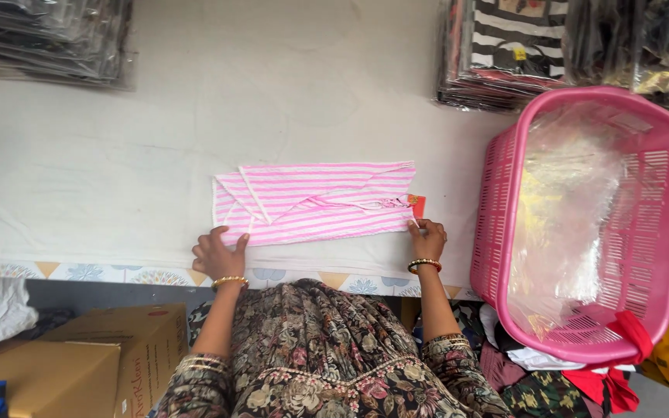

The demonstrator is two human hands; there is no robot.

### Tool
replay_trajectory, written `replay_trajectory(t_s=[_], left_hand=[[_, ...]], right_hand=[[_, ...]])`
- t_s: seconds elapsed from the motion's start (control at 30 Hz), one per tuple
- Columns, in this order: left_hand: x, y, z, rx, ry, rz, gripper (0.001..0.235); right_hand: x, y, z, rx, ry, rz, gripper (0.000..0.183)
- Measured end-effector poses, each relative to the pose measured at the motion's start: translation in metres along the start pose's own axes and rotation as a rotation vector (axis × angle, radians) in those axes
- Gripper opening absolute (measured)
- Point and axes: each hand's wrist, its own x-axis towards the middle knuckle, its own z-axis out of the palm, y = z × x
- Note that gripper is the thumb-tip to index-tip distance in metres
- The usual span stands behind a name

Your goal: The person folds a black and white striped garment and a pink striped garment on a table. They then place each folded garment into a clear plastic bag and stack them on the table.

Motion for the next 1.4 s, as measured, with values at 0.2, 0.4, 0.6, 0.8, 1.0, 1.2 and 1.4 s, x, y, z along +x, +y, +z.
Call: replay_trajectory(t_s=[0.2,0.4,0.6,0.8,1.0,1.2,1.4], left_hand=[[-0.001,0.02,-0.018,0.08,-0.003,-0.025,0.044],[0.0,0.018,-0.016,0.098,-0.117,0.174,0.032],[0.004,0.013,-0.028,-0.02,-0.116,0.223,0.024],[0.0,0.007,-0.036,-0.018,-0.133,0.25,0.025],[-0.003,0.012,-0.028,0.094,-0.163,0.231,0.025],[-0.006,0.016,-0.022,0.05,-0.065,0.308,0.02],[0.0,0.02,-0.039,0.055,-0.096,0.283,0.015]], right_hand=[[0.013,0.022,0.019,-0.007,0.034,-0.015,0.031],[0.009,0.005,0.012,-0.045,0.039,0.017,0.033],[0.015,0.016,0.005,-0.001,0.038,0.006,0.032],[0.005,0.014,-0.012,-0.027,-0.031,0.015,0.031],[0.0,0.006,-0.011,-0.147,-0.028,-0.09,0.028],[0.004,0.0,-0.013,-0.084,-0.036,-0.079,0.027],[0.004,-0.011,-0.024,-0.104,-0.035,-0.078,0.026]])
